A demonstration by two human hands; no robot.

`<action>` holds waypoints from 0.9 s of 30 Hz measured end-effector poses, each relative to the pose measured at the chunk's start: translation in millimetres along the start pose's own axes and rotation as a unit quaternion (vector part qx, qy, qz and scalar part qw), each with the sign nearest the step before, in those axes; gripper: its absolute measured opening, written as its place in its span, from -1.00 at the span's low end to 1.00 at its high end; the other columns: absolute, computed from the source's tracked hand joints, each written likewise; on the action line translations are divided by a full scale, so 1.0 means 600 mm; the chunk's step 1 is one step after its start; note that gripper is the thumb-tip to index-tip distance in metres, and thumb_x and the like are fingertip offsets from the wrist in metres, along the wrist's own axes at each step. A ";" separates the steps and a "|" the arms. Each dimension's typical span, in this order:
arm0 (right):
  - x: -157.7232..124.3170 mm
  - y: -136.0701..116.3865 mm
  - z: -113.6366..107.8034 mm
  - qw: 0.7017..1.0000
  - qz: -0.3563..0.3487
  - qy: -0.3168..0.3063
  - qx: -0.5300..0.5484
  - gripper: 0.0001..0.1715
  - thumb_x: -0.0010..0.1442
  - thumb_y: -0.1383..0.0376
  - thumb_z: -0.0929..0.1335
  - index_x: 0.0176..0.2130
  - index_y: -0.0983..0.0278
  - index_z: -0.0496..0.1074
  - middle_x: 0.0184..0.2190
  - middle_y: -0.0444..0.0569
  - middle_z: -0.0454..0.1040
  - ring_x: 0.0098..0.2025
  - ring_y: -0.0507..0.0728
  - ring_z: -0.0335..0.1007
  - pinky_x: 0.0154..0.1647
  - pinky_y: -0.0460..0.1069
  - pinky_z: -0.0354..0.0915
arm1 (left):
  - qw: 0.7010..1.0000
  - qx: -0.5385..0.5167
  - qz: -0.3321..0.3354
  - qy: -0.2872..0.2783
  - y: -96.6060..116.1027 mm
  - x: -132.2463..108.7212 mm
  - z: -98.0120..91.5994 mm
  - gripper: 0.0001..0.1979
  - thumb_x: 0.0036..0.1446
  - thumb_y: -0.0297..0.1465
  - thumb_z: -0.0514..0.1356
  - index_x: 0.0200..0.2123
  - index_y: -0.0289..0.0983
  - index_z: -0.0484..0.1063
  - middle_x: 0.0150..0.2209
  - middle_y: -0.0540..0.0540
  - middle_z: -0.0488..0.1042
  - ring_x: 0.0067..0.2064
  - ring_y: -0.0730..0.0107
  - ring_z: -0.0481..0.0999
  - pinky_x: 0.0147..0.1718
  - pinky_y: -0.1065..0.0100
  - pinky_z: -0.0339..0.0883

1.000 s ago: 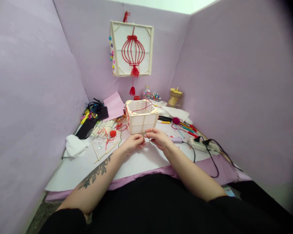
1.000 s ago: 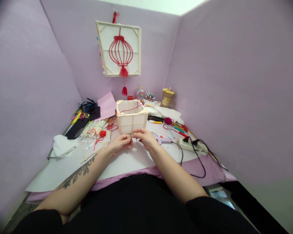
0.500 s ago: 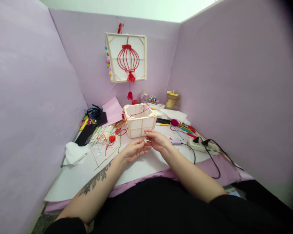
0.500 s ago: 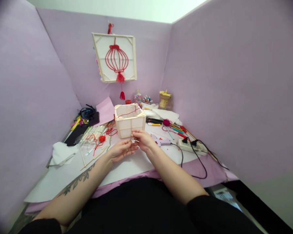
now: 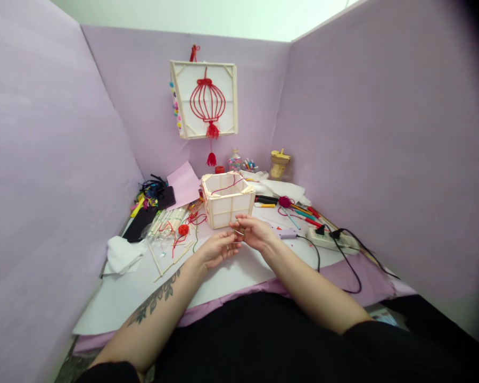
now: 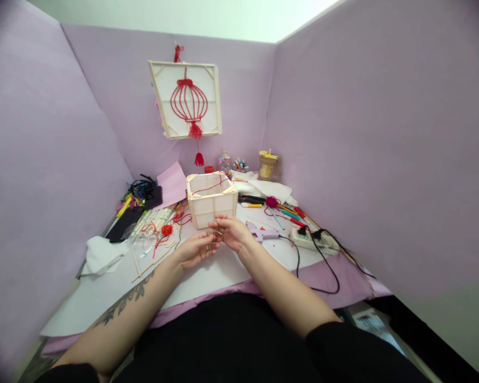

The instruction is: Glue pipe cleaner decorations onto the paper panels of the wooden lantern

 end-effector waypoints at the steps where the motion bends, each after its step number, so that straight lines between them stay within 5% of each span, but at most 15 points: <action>1: 0.001 0.000 -0.001 1.000 0.001 -0.004 0.003 -0.70 -0.13 0.46 0.42 -0.32 0.25 0.38 -0.54 -0.12 0.53 -0.46 0.09 0.47 -0.52 -0.08 0.26 | 1.000 -0.001 -0.002 -0.003 0.000 0.000 0.001 -0.89 0.07 -0.47 0.31 -0.31 -0.35 0.46 -0.28 -0.11 0.52 -0.33 0.50 0.53 -0.36 0.48 0.37; 12: 0.012 0.004 -0.016 0.999 -0.013 -0.030 0.033 -0.70 -0.12 0.51 0.45 -0.32 0.28 0.43 -0.55 -0.10 0.55 -0.47 0.04 0.48 -0.37 -0.07 0.38 | 0.999 0.038 -0.001 0.022 -0.002 0.002 -0.011 -0.84 0.00 -0.44 0.35 -0.32 -0.35 0.50 -0.30 -0.14 0.52 -0.35 0.47 0.52 -0.35 0.44 0.37; 19: 0.012 0.007 -0.016 0.998 -0.025 -0.034 0.039 -0.73 -0.13 0.49 0.46 -0.34 0.28 0.45 -0.57 -0.13 0.54 -0.45 0.04 0.49 -0.32 -0.06 0.38 | 0.995 0.052 0.080 0.044 0.008 0.006 -0.014 -0.69 -0.13 -0.24 0.43 -0.38 -0.34 0.54 -0.36 -0.07 0.49 -0.34 0.51 0.44 -0.38 0.48 0.26; 27: 0.012 0.027 -0.012 0.998 -0.021 -0.061 0.023 -0.71 -0.15 0.43 0.50 -0.34 0.29 0.46 -0.52 -0.08 0.57 -0.47 0.07 0.47 -0.45 -0.08 0.28 | 0.986 0.120 0.105 0.054 0.011 0.006 -0.014 -0.59 -0.27 -0.14 0.46 -0.43 -0.35 0.59 -0.44 -0.08 0.49 -0.37 0.47 0.37 -0.33 0.39 0.19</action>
Point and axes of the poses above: each hand's wrist, its own x-axis towards the middle knuckle, its own z-axis out of the palm, y = z × x, the point moved 5 cm from there along x, towards the middle knuckle
